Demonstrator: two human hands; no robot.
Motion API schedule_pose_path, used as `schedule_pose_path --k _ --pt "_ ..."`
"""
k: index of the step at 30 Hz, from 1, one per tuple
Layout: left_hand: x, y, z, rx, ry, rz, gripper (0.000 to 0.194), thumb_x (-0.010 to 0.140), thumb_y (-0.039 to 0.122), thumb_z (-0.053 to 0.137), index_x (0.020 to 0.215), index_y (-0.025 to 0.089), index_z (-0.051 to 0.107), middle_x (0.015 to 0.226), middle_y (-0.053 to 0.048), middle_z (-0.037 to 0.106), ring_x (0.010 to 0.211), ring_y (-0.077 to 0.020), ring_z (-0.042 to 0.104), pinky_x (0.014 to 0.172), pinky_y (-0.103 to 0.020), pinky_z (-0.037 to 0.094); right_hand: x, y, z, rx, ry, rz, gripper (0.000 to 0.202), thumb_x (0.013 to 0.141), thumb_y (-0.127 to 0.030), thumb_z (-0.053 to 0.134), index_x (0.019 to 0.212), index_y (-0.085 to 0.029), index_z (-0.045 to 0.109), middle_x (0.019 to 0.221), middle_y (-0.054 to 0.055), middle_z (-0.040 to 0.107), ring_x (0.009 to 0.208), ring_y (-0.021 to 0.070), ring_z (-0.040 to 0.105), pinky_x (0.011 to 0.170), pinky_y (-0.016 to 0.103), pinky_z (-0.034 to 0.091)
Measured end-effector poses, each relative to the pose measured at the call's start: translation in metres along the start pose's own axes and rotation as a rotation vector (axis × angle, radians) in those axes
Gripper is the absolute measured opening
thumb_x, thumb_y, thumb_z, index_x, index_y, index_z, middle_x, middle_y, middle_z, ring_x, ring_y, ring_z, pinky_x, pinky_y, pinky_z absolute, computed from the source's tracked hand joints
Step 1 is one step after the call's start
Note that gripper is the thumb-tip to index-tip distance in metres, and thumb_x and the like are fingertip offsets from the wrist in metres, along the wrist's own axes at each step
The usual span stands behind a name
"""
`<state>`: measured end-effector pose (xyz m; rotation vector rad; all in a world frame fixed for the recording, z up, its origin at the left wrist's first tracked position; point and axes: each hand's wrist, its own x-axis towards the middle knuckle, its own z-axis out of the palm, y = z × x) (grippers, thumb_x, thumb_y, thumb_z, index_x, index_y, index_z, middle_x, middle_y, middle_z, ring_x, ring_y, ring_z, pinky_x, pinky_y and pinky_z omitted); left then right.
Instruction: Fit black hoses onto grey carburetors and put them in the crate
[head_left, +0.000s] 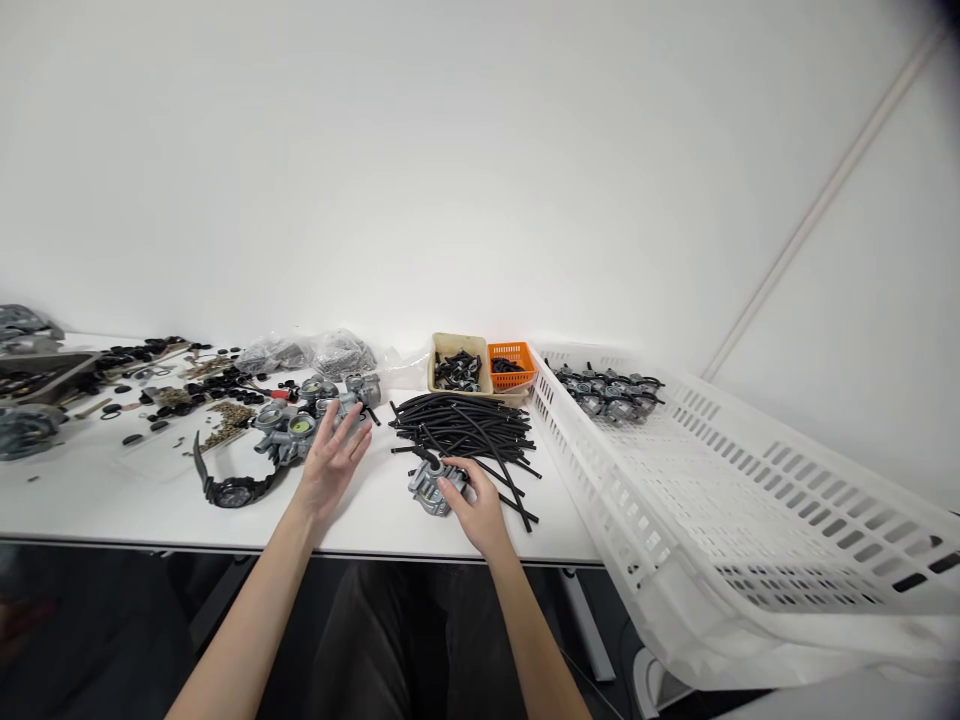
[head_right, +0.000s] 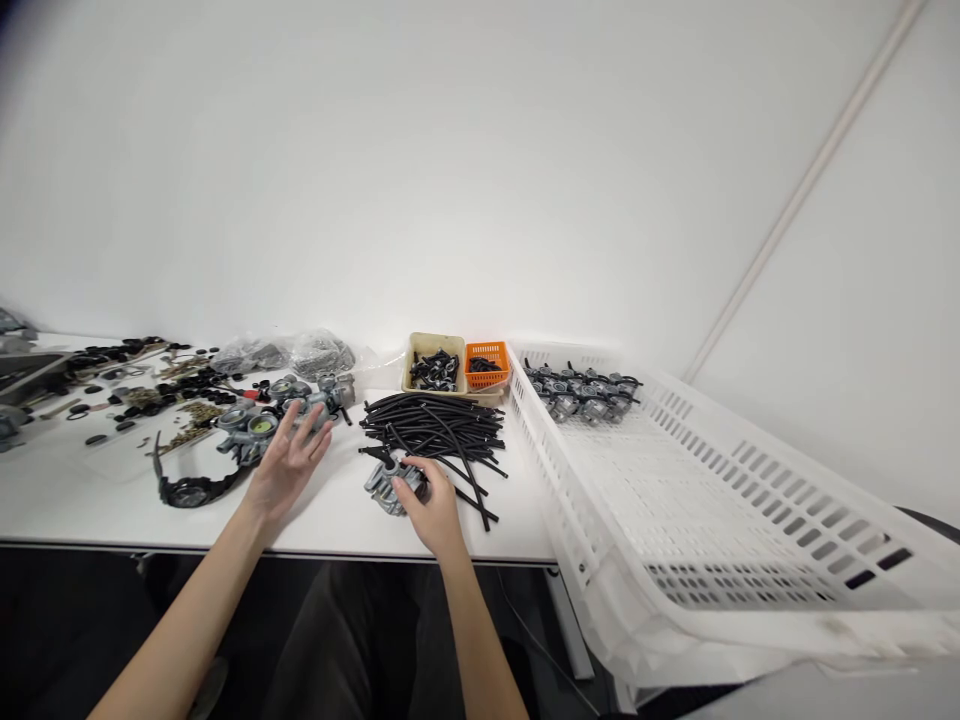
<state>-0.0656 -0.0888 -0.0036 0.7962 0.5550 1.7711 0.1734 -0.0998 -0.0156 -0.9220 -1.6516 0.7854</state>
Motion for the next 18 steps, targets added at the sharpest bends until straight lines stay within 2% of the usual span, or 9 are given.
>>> schedule_pose_path --k 1,3,5,8,10,12,14,16,18 --pt "-0.0003 0.0 -0.0002 0.006 0.006 -0.011 0.069 0.07 0.022 0.075 0.131 0.038 0.048 0.139 -0.006 0.05 0.077 -0.007 0.061 0.068 -0.019 0.052 0.0 -0.0003 -0.0001 -0.002 -0.001 0.002 0.026 0.083 -0.033 0.06 0.106 -0.022 0.063 0.108 0.007 0.066 0.104 0.0223 0.061 0.092 0.035 0.047" --pt "-0.0009 -0.0001 -0.0001 0.037 0.025 -0.027 0.079 0.069 0.01 0.073 0.135 0.041 0.043 0.137 -0.008 0.052 0.052 0.001 0.046 0.048 -0.011 0.042 0.0001 -0.0009 -0.0004 -0.004 0.0 0.006 0.026 0.083 -0.034 0.06 0.107 -0.022 0.063 0.109 0.007 0.066 0.105 0.0226 0.06 0.092 0.035 0.047" --pt "-0.0017 0.0003 0.0008 0.06 0.024 -0.028 0.085 0.067 0.002 0.071 0.135 0.044 0.041 0.14 -0.008 0.049 0.045 0.0024 0.034 0.04 -0.01 0.035 0.0001 -0.0014 -0.0006 -0.006 -0.001 0.009 0.027 0.083 -0.034 0.06 0.107 -0.022 0.063 0.11 0.007 0.066 0.105 0.0228 0.06 0.093 0.036 0.047" --pt "-0.0026 0.0013 0.0024 0.05 -0.001 -0.029 0.082 0.067 0.003 0.07 0.133 0.045 0.043 0.144 -0.006 0.045 0.046 0.0025 0.033 0.04 -0.011 0.035 0.0 -0.0016 -0.0006 -0.008 0.001 0.004 0.026 0.083 -0.033 0.06 0.107 -0.022 0.063 0.109 0.007 0.066 0.105 0.0223 0.06 0.092 0.035 0.047" --pt "-0.0023 0.0014 0.0026 0.021 -0.021 -0.042 0.072 0.069 0.011 0.072 0.13 0.042 0.048 0.14 -0.005 0.048 0.05 0.0014 0.04 0.046 -0.012 0.041 0.0 -0.0014 -0.0005 -0.007 0.007 -0.003 0.026 0.083 -0.033 0.06 0.106 -0.022 0.064 0.108 0.007 0.067 0.104 0.0221 0.061 0.091 0.034 0.048" --pt "-0.0012 0.0008 0.0021 0.003 0.005 -0.05 0.058 0.066 0.016 0.074 0.118 0.036 0.057 0.126 -0.002 0.057 0.061 -0.0027 0.051 0.057 -0.016 0.048 0.0001 -0.0011 -0.0003 -0.005 0.015 -0.01 0.026 0.083 -0.033 0.061 0.106 -0.021 0.064 0.107 0.007 0.067 0.102 0.0223 0.061 0.091 0.035 0.048" --pt "0.0002 -0.0002 0.0015 0.007 0.06 -0.04 0.041 0.061 0.013 0.076 0.096 0.029 0.062 0.102 0.002 0.06 0.071 -0.0069 0.056 0.067 -0.02 0.051 0.0001 -0.001 -0.0002 -0.006 0.017 -0.015 0.026 0.082 -0.033 0.061 0.105 -0.022 0.064 0.107 0.007 0.067 0.102 0.0225 0.061 0.09 0.035 0.048" --pt "0.0013 -0.001 0.0014 0.012 0.084 -0.012 0.03 0.057 0.007 0.075 0.076 0.021 0.057 0.081 0.005 0.054 0.068 -0.0063 0.053 0.066 -0.018 0.049 0.0001 -0.0012 -0.0003 -0.011 0.015 -0.014 0.026 0.083 -0.033 0.061 0.105 -0.022 0.064 0.107 0.007 0.067 0.102 0.0223 0.061 0.091 0.035 0.048" --pt "0.0017 -0.0012 0.0017 0.01 0.056 0.008 0.029 0.057 0.005 0.074 0.067 0.018 0.049 0.072 0.005 0.046 0.063 -0.0054 0.048 0.062 -0.017 0.047 0.0001 -0.0018 -0.0006 -0.017 0.012 -0.011 0.025 0.083 -0.033 0.06 0.105 -0.022 0.064 0.107 0.006 0.067 0.102 0.0221 0.061 0.091 0.035 0.047"
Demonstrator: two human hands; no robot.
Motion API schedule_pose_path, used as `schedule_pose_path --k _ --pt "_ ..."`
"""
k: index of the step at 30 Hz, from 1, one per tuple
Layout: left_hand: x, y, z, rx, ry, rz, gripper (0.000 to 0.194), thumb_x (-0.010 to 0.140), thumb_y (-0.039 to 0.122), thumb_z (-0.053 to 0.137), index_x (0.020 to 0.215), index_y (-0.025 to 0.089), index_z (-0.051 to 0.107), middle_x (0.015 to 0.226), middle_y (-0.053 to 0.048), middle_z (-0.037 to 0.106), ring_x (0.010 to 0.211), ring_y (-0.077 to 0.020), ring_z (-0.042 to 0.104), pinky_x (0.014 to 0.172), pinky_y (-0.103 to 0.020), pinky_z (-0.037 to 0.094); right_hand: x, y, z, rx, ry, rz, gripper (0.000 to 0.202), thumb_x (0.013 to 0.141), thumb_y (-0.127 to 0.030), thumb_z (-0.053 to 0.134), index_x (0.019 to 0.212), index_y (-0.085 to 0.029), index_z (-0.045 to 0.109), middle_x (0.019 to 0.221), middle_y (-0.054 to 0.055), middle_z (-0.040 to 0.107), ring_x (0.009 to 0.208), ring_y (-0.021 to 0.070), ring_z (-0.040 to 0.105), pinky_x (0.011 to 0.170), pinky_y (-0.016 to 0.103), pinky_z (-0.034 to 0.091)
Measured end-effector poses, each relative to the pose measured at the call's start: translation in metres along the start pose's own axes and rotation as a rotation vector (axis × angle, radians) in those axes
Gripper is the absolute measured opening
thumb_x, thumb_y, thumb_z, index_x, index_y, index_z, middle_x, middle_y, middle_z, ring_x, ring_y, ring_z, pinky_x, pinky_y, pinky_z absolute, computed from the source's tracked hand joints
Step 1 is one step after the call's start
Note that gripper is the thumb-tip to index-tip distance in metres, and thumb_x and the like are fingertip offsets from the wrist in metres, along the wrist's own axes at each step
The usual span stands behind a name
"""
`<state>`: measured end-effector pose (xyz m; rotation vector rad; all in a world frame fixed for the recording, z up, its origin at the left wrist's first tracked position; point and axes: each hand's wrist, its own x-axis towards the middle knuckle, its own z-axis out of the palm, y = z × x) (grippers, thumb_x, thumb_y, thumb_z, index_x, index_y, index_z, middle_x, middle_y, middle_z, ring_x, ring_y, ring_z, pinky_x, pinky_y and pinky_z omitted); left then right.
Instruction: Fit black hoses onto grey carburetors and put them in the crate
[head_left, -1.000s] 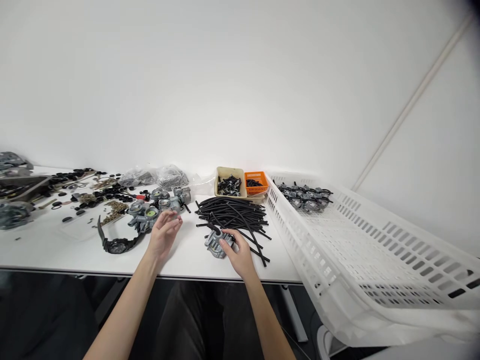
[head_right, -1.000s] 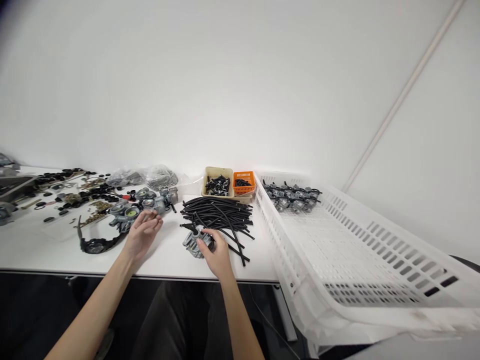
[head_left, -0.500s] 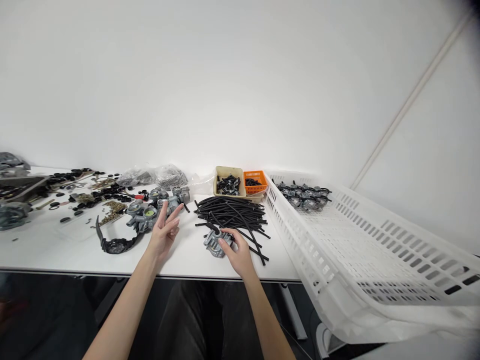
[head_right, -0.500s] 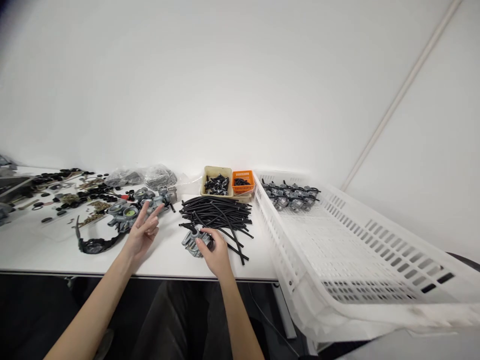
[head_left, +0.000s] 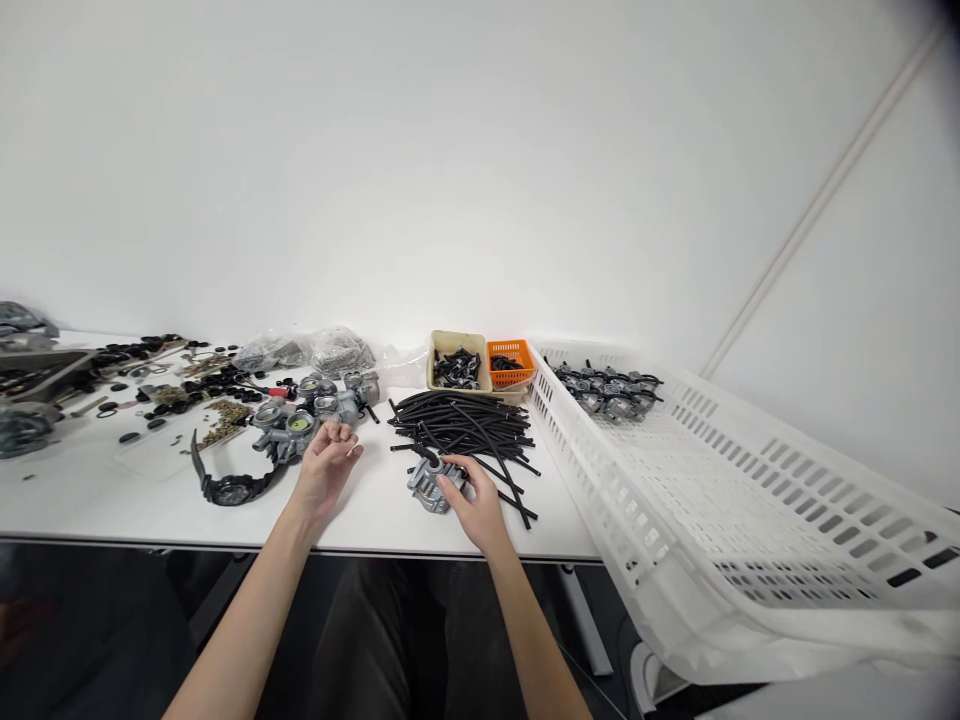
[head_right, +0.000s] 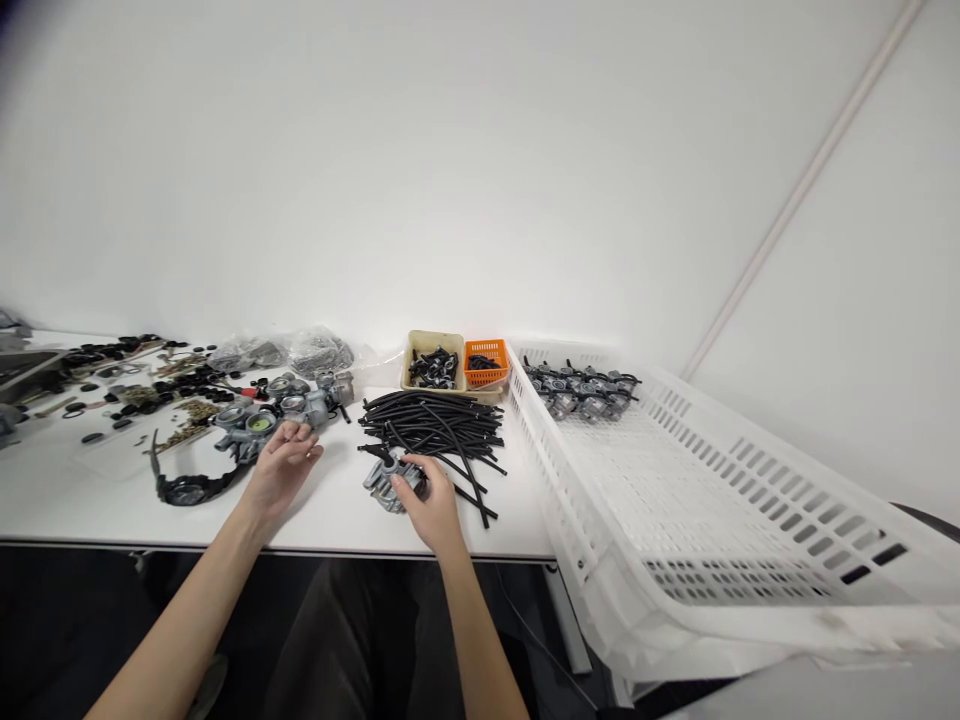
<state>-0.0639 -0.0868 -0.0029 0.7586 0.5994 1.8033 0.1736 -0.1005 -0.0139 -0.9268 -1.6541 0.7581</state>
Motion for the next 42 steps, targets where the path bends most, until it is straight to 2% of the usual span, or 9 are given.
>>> schedule_pose_path --k 5,8,11,15,22,25,29,36,42 --pt "-0.001 0.001 0.0 0.022 -0.007 0.007 0.028 0.057 0.006 0.073 0.061 0.017 0.047 0.07 0.004 0.047 0.063 -0.0059 0.047 0.061 -0.016 0.046 0.0 -0.001 -0.001 -0.004 0.0 0.003 0.026 0.083 -0.034 0.06 0.105 -0.022 0.064 0.107 0.006 0.067 0.102 0.0218 0.061 0.091 0.035 0.047" --pt "-0.002 0.002 0.0 -0.01 -0.007 -0.034 0.024 0.062 0.018 0.076 0.083 0.022 0.063 0.098 0.0 0.06 0.081 -0.0102 0.058 0.071 -0.02 0.05 0.0 0.0 -0.001 0.003 -0.003 0.003 0.026 0.083 -0.034 0.06 0.106 -0.022 0.064 0.108 0.006 0.067 0.103 0.0218 0.061 0.091 0.034 0.047" --pt "-0.004 0.003 0.002 -0.014 -0.033 -0.087 0.063 0.068 0.022 0.075 0.123 0.041 0.053 0.134 -0.001 0.051 0.084 -0.0098 0.06 0.068 -0.02 0.051 0.0 0.0 0.0 0.009 -0.003 0.007 0.026 0.083 -0.034 0.06 0.106 -0.022 0.064 0.108 0.006 0.067 0.103 0.0219 0.061 0.092 0.034 0.047" --pt "-0.007 0.003 0.006 0.089 -0.057 -0.127 0.09 0.068 0.005 0.07 0.136 0.052 0.033 0.141 -0.005 0.047 0.047 0.0013 0.038 0.04 -0.012 0.035 0.0 -0.001 0.0 0.008 0.003 0.004 0.025 0.083 -0.034 0.06 0.105 -0.022 0.064 0.107 0.006 0.067 0.103 0.022 0.061 0.092 0.034 0.047" --pt "-0.004 0.001 0.004 0.066 -0.032 -0.11 0.069 0.066 0.012 0.071 0.125 0.043 0.051 0.134 -0.001 0.052 0.064 -0.0034 0.054 0.056 -0.016 0.047 0.0 -0.002 -0.001 -0.013 0.005 0.0 0.025 0.083 -0.034 0.06 0.105 -0.022 0.064 0.106 0.006 0.068 0.101 0.0222 0.061 0.091 0.035 0.047" --pt "0.0 -0.001 0.0 0.036 0.034 -0.052 0.043 0.058 0.009 0.075 0.093 0.03 0.062 0.103 0.003 0.06 0.08 -0.0093 0.059 0.072 -0.021 0.05 0.0 -0.001 -0.001 0.002 0.001 0.004 0.025 0.083 -0.033 0.06 0.105 -0.022 0.064 0.107 0.006 0.067 0.102 0.0221 0.061 0.091 0.034 0.048" --pt "0.002 -0.001 -0.002 0.023 0.006 0.006 0.03 0.053 0.004 0.074 0.063 0.018 0.05 0.07 0.005 0.048 0.064 -0.0059 0.049 0.065 -0.016 0.046 -0.001 0.0 0.0 0.007 -0.002 0.011 0.025 0.083 -0.033 0.06 0.105 -0.022 0.064 0.108 0.006 0.066 0.103 0.0219 0.061 0.092 0.034 0.047" --pt "0.003 -0.007 -0.003 0.229 0.04 0.093 0.029 0.055 0.012 0.078 0.076 0.021 0.06 0.087 0.001 0.056 0.073 -0.0099 0.053 0.068 -0.019 0.045 -0.001 0.0 0.0 0.01 -0.004 0.011 0.024 0.083 -0.033 0.06 0.105 -0.022 0.063 0.107 0.006 0.066 0.102 0.0221 0.061 0.092 0.035 0.047" --pt "-0.01 -0.02 0.005 0.83 -0.373 0.09 0.051 0.065 0.026 0.077 0.114 0.026 0.062 0.119 -0.009 0.061 0.09 -0.0222 0.06 0.078 -0.032 0.05 -0.001 0.001 0.001 0.026 -0.013 0.016 0.026 0.083 -0.032 0.06 0.107 -0.022 0.063 0.109 0.007 0.066 0.103 0.0221 0.061 0.091 0.034 0.048"
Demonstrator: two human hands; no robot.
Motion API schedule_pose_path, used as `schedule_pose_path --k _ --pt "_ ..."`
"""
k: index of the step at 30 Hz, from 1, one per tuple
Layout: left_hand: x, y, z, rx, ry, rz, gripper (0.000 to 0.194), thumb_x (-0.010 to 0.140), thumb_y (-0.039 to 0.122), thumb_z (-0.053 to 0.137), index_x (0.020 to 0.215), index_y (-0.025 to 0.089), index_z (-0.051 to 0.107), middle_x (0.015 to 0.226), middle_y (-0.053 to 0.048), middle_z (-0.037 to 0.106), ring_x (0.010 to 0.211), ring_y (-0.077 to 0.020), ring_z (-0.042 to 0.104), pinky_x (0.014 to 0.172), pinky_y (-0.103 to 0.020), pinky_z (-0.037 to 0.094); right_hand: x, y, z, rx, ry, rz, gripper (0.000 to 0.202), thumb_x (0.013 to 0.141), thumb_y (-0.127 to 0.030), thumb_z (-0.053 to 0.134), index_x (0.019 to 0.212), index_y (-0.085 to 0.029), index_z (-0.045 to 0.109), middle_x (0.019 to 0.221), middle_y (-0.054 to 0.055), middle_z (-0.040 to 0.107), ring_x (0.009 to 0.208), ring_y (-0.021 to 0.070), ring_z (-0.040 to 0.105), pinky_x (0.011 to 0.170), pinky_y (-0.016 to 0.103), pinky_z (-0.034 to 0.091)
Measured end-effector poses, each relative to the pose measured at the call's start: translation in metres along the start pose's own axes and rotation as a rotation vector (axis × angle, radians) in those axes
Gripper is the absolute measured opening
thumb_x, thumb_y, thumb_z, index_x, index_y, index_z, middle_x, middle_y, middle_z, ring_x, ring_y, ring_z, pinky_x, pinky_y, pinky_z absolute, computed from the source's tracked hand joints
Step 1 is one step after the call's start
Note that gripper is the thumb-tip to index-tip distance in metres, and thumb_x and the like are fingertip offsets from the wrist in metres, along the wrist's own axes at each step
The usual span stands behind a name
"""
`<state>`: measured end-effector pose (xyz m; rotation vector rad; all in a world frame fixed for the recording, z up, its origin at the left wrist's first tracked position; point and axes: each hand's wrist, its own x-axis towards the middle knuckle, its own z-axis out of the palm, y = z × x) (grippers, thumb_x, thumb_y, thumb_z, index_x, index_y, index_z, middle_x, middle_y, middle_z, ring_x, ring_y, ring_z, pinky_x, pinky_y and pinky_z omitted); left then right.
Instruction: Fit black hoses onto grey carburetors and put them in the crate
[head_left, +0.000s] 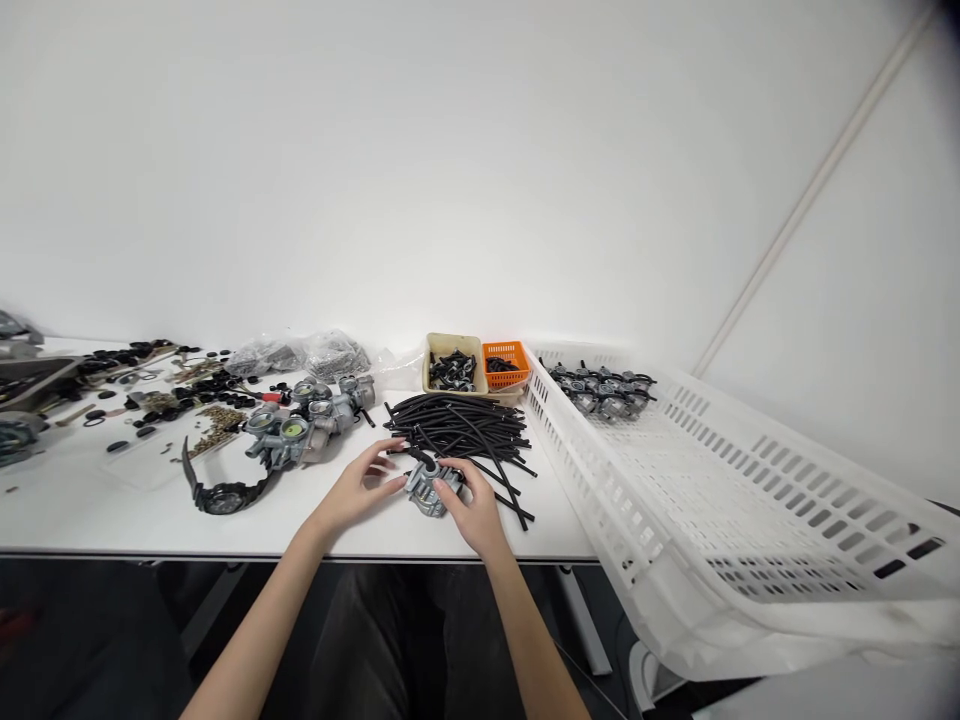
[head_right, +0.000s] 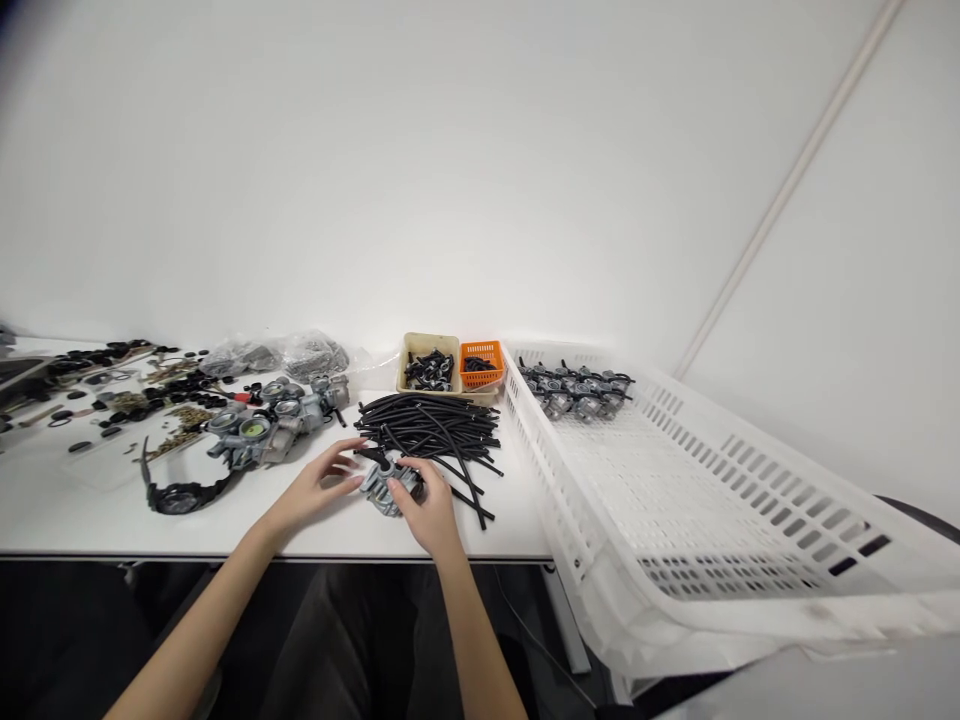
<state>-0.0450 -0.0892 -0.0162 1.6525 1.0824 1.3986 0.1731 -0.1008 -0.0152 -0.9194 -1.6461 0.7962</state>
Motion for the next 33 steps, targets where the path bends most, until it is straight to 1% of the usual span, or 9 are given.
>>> schedule_pose_path --k 2,4,7,13,20,24,28,31,33 --pt "-0.0016 0.0009 0.001 0.052 -0.109 -0.046 0.047 0.073 0.033 0.07 0.118 0.025 0.06 0.117 -0.01 0.063 0.088 -0.022 0.061 0.077 -0.033 0.05 0.0 0.0004 0.0001 -0.001 0.002 -0.002 0.026 0.083 -0.032 0.06 0.106 -0.022 0.063 0.108 0.006 0.066 0.103 0.0216 0.061 0.092 0.034 0.047" --pt "-0.002 0.0013 -0.0005 0.094 -0.154 -0.076 0.046 0.079 0.038 0.063 0.122 0.024 0.057 0.121 -0.009 0.061 0.09 -0.0213 0.061 0.08 -0.034 0.05 0.0001 0.0008 0.0003 -0.003 0.005 -0.008 0.026 0.083 -0.032 0.061 0.106 -0.022 0.063 0.108 0.006 0.066 0.103 0.0213 0.061 0.092 0.034 0.047" --pt "-0.0019 0.0001 -0.0027 0.128 -0.196 -0.091 0.046 0.082 0.042 0.059 0.123 0.022 0.056 0.123 -0.009 0.061 0.094 -0.0211 0.06 0.082 -0.034 0.05 0.0002 0.0011 0.0004 -0.011 0.004 -0.017 0.026 0.083 -0.032 0.061 0.107 -0.022 0.063 0.108 0.006 0.066 0.104 0.0214 0.06 0.093 0.034 0.046" --pt "-0.0014 -0.002 -0.0011 0.174 -0.212 -0.116 0.045 0.081 0.045 0.059 0.119 0.021 0.06 0.12 -0.009 0.064 0.097 -0.0234 0.06 0.084 -0.035 0.048 0.001 0.0009 0.0002 -0.024 0.004 -0.057 0.025 0.084 -0.03 0.061 0.107 -0.023 0.063 0.108 0.006 0.065 0.103 0.0207 0.06 0.093 0.035 0.046" --pt "-0.0002 -0.0027 0.0007 0.207 -0.232 -0.146 0.047 0.081 0.047 0.06 0.118 0.018 0.062 0.113 -0.009 0.068 0.092 -0.023 0.061 0.08 -0.034 0.047 0.0027 0.0016 0.0002 -0.077 0.026 -0.155 0.033 0.086 -0.028 0.056 0.119 -0.026 0.06 0.125 0.008 0.056 0.12 0.022 0.05 0.105 0.039 0.038" --pt "-0.0003 -0.0023 0.0023 0.203 -0.226 -0.158 0.047 0.08 0.048 0.06 0.115 0.017 0.063 0.108 -0.01 0.07 0.087 -0.0226 0.062 0.076 -0.034 0.047 0.0029 0.001 0.0018 -0.089 0.023 -0.172 0.035 0.086 -0.028 0.057 0.121 -0.027 0.06 0.127 0.008 0.055 0.121 0.0219 0.05 0.106 0.039 0.037" --pt "-0.0001 -0.0038 0.0026 0.173 -0.205 -0.16 0.045 0.08 0.047 0.06 0.113 0.017 0.064 0.102 -0.01 0.07 0.085 -0.0219 0.062 0.076 -0.034 0.047 0.0028 0.0002 0.0021 -0.082 0.013 -0.171 0.031 0.087 -0.028 0.056 0.117 -0.026 0.062 0.122 0.008 0.058 0.118 0.0216 0.052 0.104 0.039 0.039" --pt "0.0004 -0.0069 0.0014 0.144 -0.139 -0.141 0.044 0.079 0.044 0.063 0.114 0.017 0.063 0.094 -0.008 0.07 0.079 -0.0184 0.061 0.073 -0.032 0.047 0.0023 0.0018 0.001 -0.058 0.043 -0.14 0.029 0.087 -0.029 0.056 0.115 -0.025 0.063 0.12 0.008 0.059 0.116 0.0217 0.053 0.102 0.038 0.041" --pt "0.0008 -0.0084 -0.0005 0.125 -0.045 -0.125 0.048 0.077 0.042 0.065 0.119 0.019 0.059 0.093 -0.006 0.068 0.065 -0.0125 0.056 0.063 -0.027 0.046 0.0016 0.0037 0.0004 -0.045 0.078 -0.11 0.03 0.087 -0.03 0.055 0.116 -0.025 0.062 0.121 0.008 0.058 0.115 0.0218 0.054 0.1 0.038 0.043"
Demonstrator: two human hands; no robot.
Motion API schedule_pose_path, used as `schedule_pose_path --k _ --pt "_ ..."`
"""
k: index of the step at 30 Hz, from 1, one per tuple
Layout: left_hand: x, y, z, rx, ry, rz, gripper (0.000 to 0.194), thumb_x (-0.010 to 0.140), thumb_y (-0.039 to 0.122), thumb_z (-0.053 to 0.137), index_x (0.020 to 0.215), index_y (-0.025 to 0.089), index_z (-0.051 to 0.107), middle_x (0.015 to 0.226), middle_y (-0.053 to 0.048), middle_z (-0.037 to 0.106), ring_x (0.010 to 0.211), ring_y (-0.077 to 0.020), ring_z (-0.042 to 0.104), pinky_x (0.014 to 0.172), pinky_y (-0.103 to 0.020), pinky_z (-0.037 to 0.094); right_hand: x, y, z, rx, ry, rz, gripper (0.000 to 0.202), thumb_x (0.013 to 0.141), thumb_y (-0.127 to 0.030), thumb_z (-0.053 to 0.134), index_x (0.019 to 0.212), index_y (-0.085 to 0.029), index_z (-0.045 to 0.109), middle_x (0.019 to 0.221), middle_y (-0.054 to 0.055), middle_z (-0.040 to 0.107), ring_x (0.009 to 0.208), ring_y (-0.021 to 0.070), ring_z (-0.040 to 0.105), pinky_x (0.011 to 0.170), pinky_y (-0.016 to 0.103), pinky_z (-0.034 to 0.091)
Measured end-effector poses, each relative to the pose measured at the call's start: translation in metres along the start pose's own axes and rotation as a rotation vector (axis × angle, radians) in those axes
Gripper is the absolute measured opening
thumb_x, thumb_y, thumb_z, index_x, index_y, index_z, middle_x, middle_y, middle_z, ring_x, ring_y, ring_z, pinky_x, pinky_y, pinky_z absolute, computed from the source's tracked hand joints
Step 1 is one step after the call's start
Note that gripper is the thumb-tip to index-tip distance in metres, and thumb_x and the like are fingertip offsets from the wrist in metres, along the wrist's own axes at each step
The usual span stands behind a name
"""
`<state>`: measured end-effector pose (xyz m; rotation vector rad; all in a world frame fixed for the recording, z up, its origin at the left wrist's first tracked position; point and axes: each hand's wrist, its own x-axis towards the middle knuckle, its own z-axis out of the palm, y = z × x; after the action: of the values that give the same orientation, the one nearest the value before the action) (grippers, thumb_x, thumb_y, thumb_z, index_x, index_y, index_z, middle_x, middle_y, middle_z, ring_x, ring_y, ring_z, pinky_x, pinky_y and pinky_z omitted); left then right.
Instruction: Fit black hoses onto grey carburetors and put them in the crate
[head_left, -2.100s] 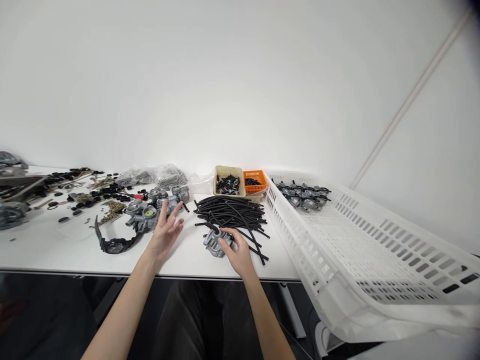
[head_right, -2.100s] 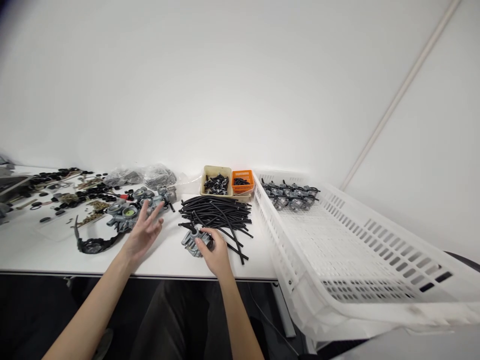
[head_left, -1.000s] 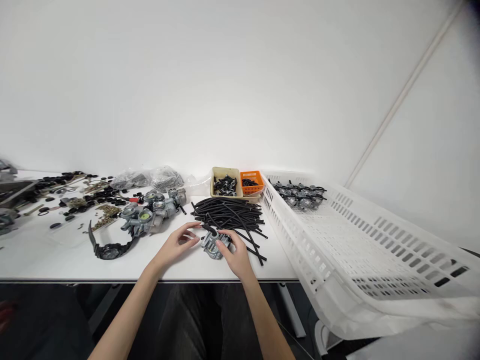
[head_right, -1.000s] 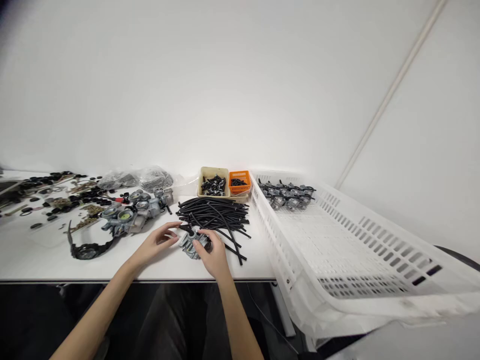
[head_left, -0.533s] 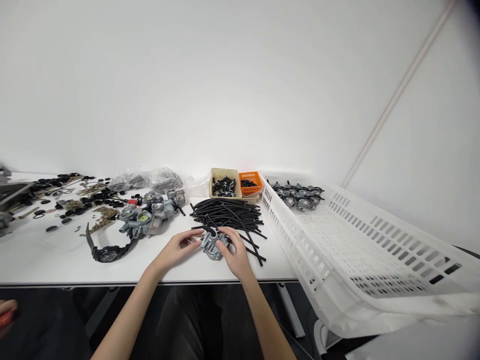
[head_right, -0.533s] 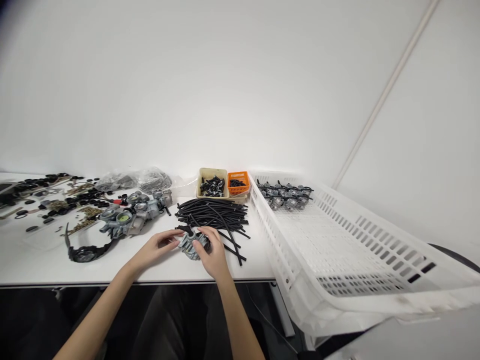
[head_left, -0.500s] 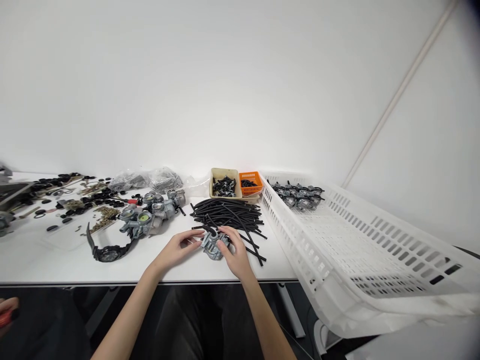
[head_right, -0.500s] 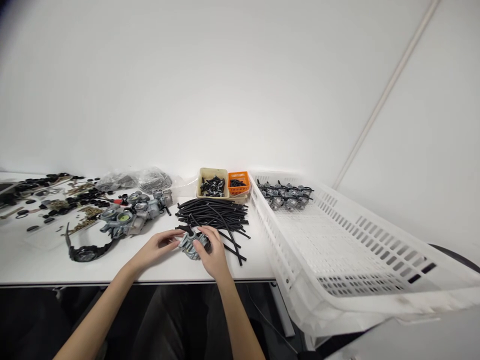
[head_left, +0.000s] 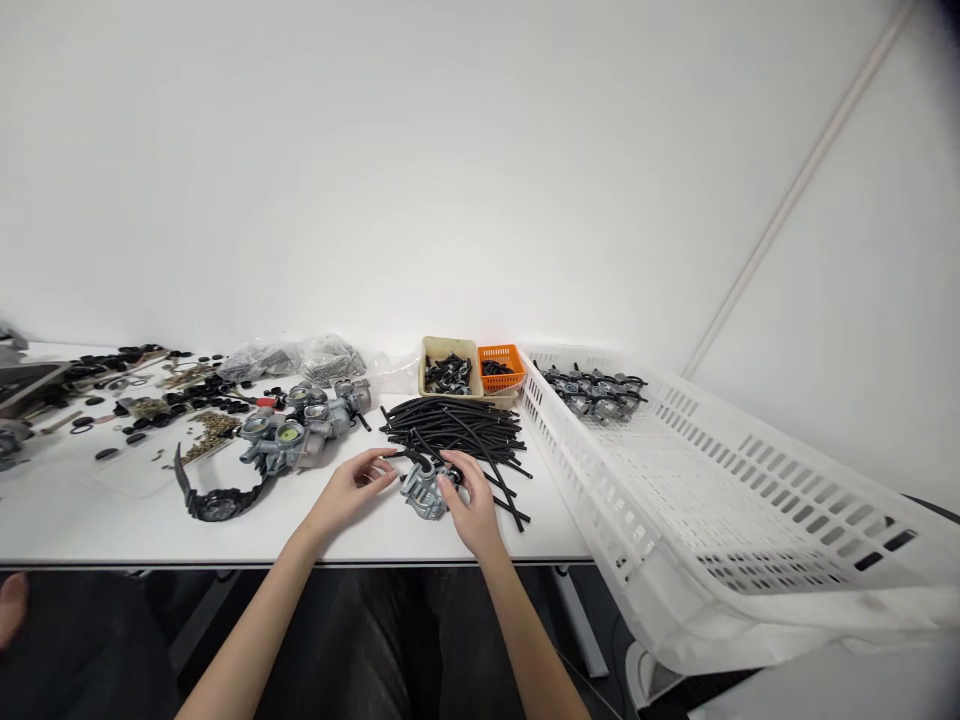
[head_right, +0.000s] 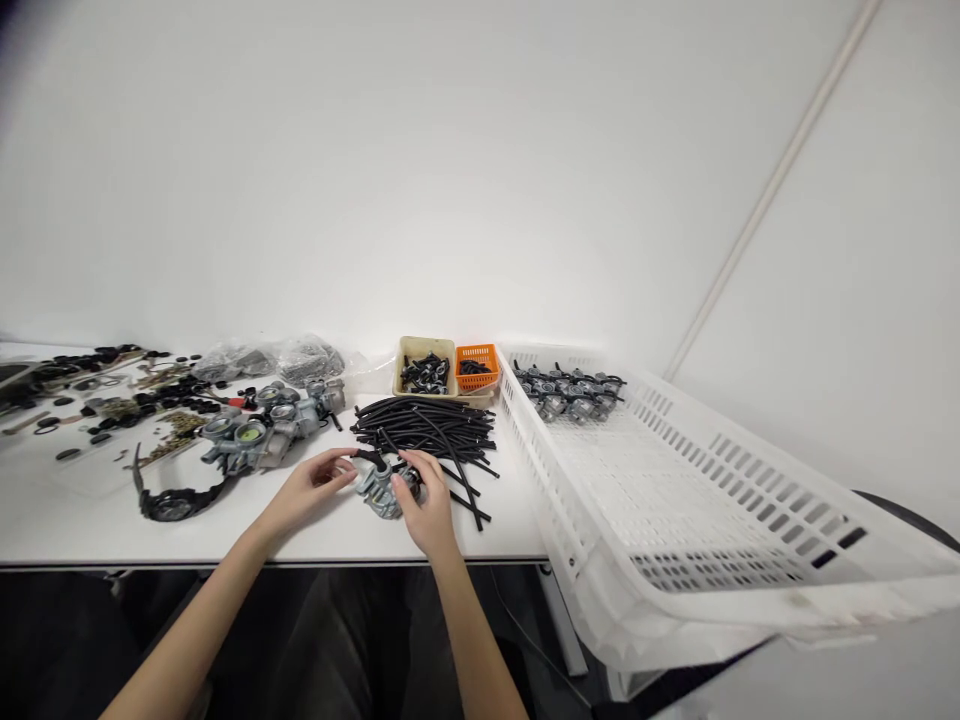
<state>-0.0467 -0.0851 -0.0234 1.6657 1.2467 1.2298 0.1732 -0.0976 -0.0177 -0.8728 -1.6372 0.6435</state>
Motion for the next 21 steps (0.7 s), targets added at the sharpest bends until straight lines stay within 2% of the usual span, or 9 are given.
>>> schedule_pose_path --k 2,4,6,8,12,21 --pt "0.0 0.0 -0.003 -0.064 0.132 0.009 0.061 0.075 0.039 0.069 0.131 0.024 0.05 0.105 -0.007 0.066 0.051 -0.0055 0.045 0.052 -0.023 0.041 -0.001 0.002 0.0 0.007 0.027 0.025 0.032 0.088 -0.031 0.055 0.119 -0.025 0.06 0.122 0.009 0.058 0.114 0.022 0.055 0.098 0.037 0.045" --pt "0.001 0.001 -0.007 -0.185 0.245 0.025 0.079 0.073 0.033 0.072 0.142 0.035 0.033 0.126 -0.01 0.058 0.045 -0.0008 0.036 0.046 -0.02 0.037 -0.001 0.004 0.0 0.014 0.034 0.043 0.033 0.088 -0.032 0.054 0.12 -0.025 0.059 0.122 0.008 0.058 0.115 0.0224 0.054 0.097 0.037 0.045" --pt "0.001 0.003 -0.011 -0.35 0.303 0.045 0.095 0.07 0.026 0.074 0.145 0.044 0.019 0.142 -0.012 0.045 0.046 0.0011 0.036 0.046 -0.019 0.037 -0.001 0.005 0.001 0.025 0.031 0.055 0.033 0.088 -0.032 0.054 0.12 -0.025 0.059 0.123 0.008 0.059 0.115 0.0226 0.054 0.097 0.037 0.045" --pt "0.0 0.006 -0.014 -0.522 0.326 0.048 0.104 0.066 0.018 0.075 0.144 0.049 0.012 0.149 -0.013 0.033 0.049 0.0016 0.039 0.046 -0.017 0.036 -0.001 0.006 0.001 0.042 0.028 0.062 0.033 0.088 -0.033 0.053 0.119 -0.025 0.059 0.123 0.008 0.059 0.115 0.0225 0.055 0.096 0.037 0.046" --pt "-0.001 0.013 -0.018 -0.719 0.32 0.019 0.108 0.063 0.008 0.072 0.142 0.053 0.013 0.153 -0.013 0.026 0.049 0.0033 0.033 0.042 -0.014 0.031 -0.001 0.008 0.002 0.093 0.018 0.067 0.032 0.089 -0.034 0.053 0.118 -0.024 0.06 0.117 0.008 0.064 0.111 0.0222 0.058 0.094 0.036 0.047" --pt "-0.003 0.016 -0.018 -0.69 0.307 0.011 0.102 0.067 0.009 0.067 0.142 0.053 0.013 0.153 -0.01 0.028 0.048 0.0022 0.03 0.043 -0.014 0.032 -0.001 0.009 0.002 0.126 0.045 0.072 0.033 0.088 -0.033 0.054 0.118 -0.023 0.058 0.116 0.009 0.063 0.109 0.0228 0.058 0.094 0.04 0.046"
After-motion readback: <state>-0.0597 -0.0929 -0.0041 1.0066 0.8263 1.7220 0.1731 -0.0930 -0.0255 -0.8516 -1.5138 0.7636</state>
